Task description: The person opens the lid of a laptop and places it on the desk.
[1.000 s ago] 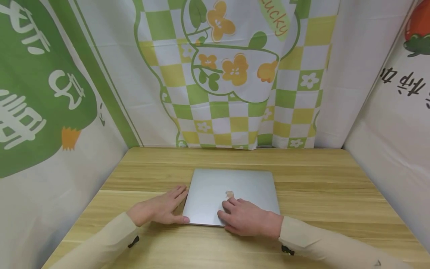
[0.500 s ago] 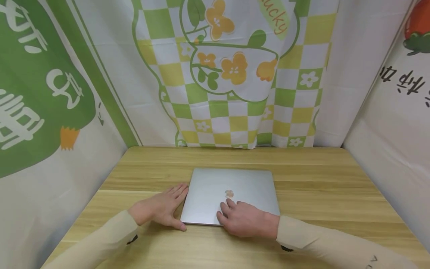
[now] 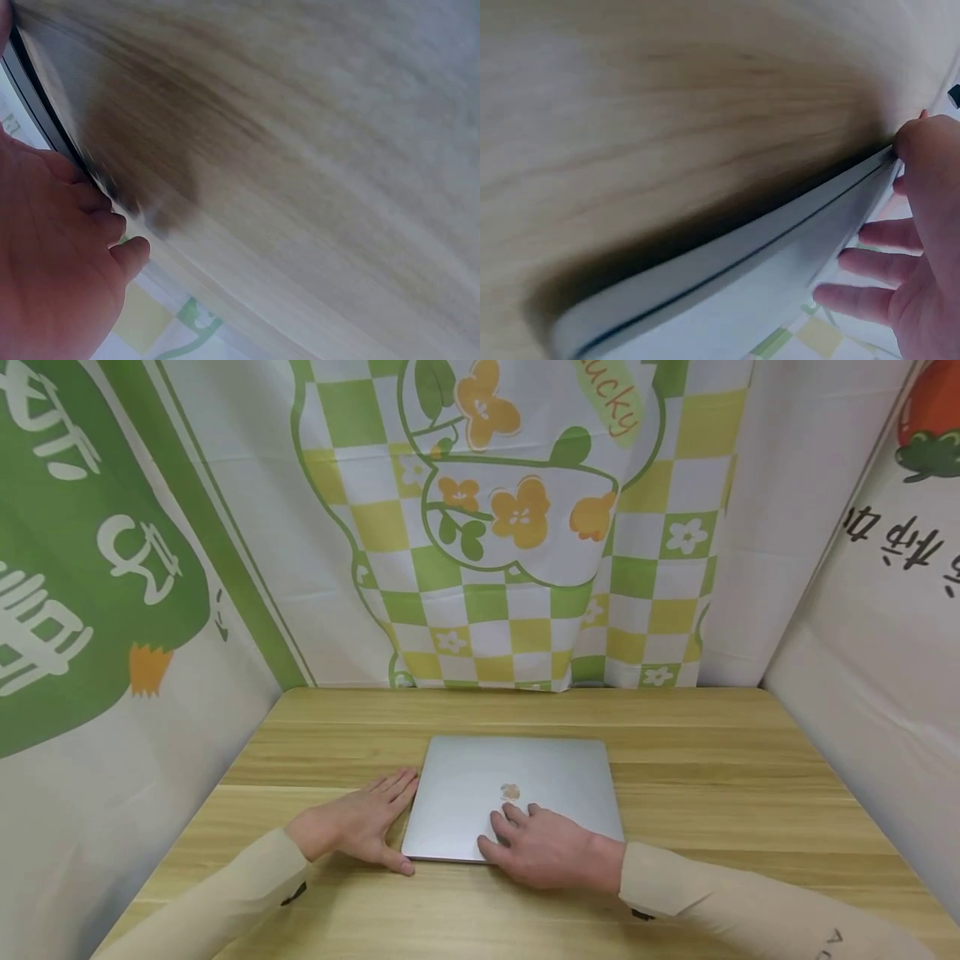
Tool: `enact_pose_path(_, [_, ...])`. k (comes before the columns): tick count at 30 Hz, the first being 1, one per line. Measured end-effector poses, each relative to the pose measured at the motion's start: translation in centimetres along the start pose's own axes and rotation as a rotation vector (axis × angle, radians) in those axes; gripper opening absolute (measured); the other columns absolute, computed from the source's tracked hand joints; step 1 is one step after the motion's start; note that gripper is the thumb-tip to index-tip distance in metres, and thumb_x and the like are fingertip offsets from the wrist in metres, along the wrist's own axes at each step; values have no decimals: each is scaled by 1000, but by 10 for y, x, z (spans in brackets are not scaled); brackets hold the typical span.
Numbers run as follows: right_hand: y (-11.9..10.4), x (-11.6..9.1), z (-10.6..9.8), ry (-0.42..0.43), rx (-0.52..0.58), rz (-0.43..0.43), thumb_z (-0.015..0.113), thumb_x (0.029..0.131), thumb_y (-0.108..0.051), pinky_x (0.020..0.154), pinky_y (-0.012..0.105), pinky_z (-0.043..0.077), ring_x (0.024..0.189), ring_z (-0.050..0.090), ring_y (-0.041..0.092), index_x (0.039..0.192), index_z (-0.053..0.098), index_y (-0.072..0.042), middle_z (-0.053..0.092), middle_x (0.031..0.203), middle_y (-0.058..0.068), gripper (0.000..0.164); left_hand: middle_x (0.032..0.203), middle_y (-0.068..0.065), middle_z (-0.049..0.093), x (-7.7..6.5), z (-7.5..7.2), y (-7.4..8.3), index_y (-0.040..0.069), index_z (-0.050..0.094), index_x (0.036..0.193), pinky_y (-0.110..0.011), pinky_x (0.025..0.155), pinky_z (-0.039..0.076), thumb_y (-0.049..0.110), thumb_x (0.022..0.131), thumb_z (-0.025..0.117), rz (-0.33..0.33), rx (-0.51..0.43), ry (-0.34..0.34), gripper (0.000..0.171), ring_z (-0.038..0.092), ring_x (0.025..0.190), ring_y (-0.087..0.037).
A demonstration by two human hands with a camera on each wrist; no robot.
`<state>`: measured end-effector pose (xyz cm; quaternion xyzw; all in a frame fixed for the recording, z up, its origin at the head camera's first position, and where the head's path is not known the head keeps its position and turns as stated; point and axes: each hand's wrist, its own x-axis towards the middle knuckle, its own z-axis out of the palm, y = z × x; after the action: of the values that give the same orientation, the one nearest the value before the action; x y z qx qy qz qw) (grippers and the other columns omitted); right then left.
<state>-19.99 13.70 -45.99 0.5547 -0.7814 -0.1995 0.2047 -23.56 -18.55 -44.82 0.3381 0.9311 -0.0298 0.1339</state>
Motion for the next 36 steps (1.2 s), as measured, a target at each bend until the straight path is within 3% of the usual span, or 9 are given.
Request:
enact_pose_path(4, [0,-4,5,7,29,22,44,103,-33,74,39,60,115,63,29,133,48,-17,60,128,11,34,164,-22,6,0,1,-1,-2,11,155,-48,125,18,90,70,51,3,5,5,131,10,153,-34])
enact_pose_path(14, [-4,-8,10,-30,-81,-29,35,106,-22,82,39,61,120,61,30,142,40,-13,56,135,15,37,164,-20,5,0,2,-2,-1,11,156,-47,125,18,90,70,51,-5,-4,-8,132,9,153,-32])
enact_pose_path(25, [7,-7,11,90,-113,-135,17,108,-16,73,33,63,109,69,28,131,50,-11,65,123,12,41,164,-21,5,1,2,-2,-2,10,156,-49,125,18,91,69,50,0,11,-1,133,10,153,-33])
enact_pose_path(31, [15,-3,10,199,-66,-145,20,105,-23,66,31,62,99,72,26,118,58,-11,69,113,10,42,165,-19,3,2,3,-3,0,8,156,-51,125,15,93,68,46,-5,19,-8,134,8,153,-32])
enact_pose_path(36, [18,0,8,210,-38,-153,29,103,-26,66,30,62,97,73,26,115,57,-12,70,111,9,34,165,-18,4,3,5,-5,1,9,157,-52,124,16,93,70,43,-15,13,0,131,9,154,-32])
